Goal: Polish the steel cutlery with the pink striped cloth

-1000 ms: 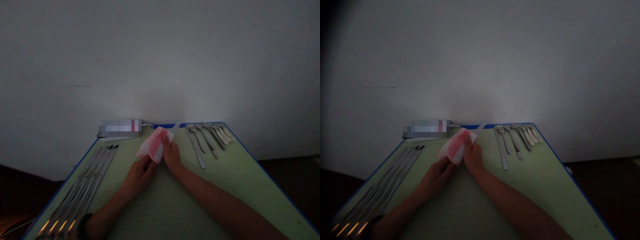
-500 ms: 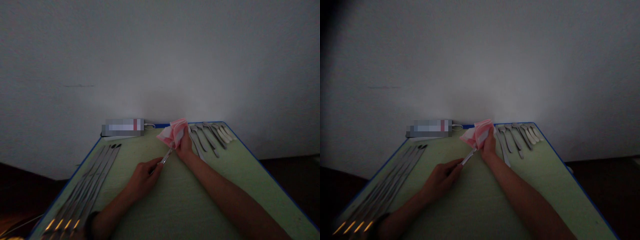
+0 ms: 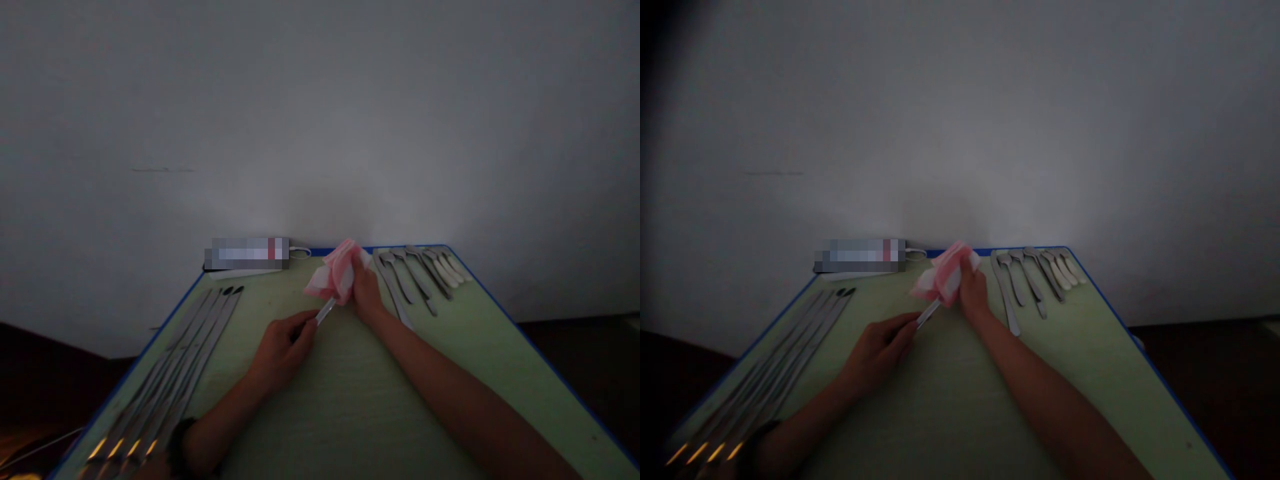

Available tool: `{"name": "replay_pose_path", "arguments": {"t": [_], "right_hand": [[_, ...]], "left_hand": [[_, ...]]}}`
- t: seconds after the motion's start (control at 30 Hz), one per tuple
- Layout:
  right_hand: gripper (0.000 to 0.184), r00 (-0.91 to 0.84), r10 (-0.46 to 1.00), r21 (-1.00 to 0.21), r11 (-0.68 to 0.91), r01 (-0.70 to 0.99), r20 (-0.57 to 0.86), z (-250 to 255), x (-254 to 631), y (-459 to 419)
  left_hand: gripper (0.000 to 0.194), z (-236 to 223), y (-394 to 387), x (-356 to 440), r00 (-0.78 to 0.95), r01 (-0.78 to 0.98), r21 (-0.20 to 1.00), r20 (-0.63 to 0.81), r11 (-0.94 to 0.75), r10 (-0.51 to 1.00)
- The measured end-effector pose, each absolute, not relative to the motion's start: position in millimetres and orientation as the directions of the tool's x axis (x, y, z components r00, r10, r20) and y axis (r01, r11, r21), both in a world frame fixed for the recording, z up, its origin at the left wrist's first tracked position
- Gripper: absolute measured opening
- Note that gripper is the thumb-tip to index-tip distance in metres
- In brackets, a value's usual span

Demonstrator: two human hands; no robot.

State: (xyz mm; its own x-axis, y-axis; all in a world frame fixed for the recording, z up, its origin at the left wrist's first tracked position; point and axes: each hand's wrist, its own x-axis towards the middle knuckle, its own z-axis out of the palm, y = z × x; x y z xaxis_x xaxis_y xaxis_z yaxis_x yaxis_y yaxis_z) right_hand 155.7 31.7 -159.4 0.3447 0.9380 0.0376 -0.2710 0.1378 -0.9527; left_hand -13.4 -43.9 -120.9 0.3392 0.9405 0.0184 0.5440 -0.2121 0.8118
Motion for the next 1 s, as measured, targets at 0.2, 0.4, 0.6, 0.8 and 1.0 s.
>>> {"name": "replay_pose_path", "arguments": {"t": [0.2, 0.4, 0.6, 0.8, 1.0], "right_hand": [[0.041, 0.264, 0.962, -0.968, 0.132, -0.213, 0.072, -160, 152, 30], [0.032, 0.252, 0.96, -0.77, 0.072, -0.634, -0.118, -161, 155, 43], [0.014, 0.151, 0.983, -0.603, 0.059, -0.795, -0.104, -152, 155, 44], [0.021, 0.154, 0.978, -0.584, 0.044, -0.81, -0.139, -155, 156, 47], [0.019, 0.229, 0.959, -0.545, 0.106, -0.832, -0.164, -161, 159, 54]], "left_hand": [[0.042, -124, -42, -10, 0.353, 0.523, 0.829, 0.003, -0.2, 0.936], [0.041, -126, -44, -8, 0.469, 0.516, 0.813, -0.004, -0.27, 0.883], [0.039, -126, -39, -9, 0.281, 0.376, 0.919, 0.007, -0.117, 0.96], [0.039, -126, -39, -9, 0.3, 0.373, 0.92, 0.003, -0.12, 0.954], [0.039, -123, -42, -10, 0.327, 0.448, 0.879, 0.006, -0.161, 0.945]]}}
